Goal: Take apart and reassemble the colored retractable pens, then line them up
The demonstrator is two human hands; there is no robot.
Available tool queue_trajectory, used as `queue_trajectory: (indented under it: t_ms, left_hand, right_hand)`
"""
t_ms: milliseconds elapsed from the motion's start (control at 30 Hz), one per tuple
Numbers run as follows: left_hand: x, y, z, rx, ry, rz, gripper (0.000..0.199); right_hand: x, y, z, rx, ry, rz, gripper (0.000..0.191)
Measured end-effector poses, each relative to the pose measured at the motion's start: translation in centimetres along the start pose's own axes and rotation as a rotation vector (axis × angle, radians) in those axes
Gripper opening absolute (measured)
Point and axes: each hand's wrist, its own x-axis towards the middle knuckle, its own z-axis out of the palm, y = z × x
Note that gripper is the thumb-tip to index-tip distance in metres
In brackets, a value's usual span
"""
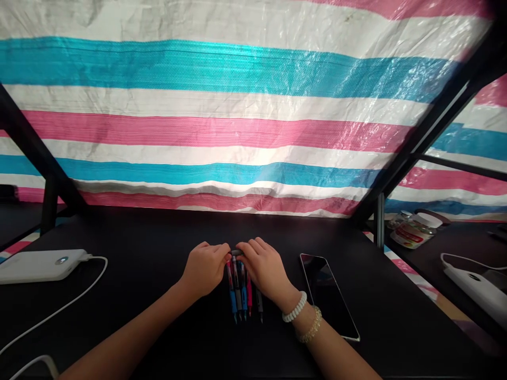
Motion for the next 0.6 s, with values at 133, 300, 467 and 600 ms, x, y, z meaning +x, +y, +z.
queue_trajectory:
  t_ms: [133,300,467,600]
  left_hand:
    - [-0.3,-0.2,0.5,0.005,0.120,0.089,0.023]
    - [-0.6,0.4,1.1,0.028,0.199,0.183,0.020]
    - [-0.8,0.9,0.9,0.007,0.191,0.198,0.022]
    - [-1.0,1.0,0.3,-0.084,0.059,0.103,0.027]
  right_hand:
    - [-0.5,0.4,0.6,0.543,0.128,0.404,0.040]
    - [-0.6,0.9,2.0,0.942,0.077,0.715,0.060]
    - [-0.4,-0.1,2.0,1.002,0.061,0.663,0.058]
    - [-0.4,-0.9,1.6,1.003,0.084,0.584,0.052]
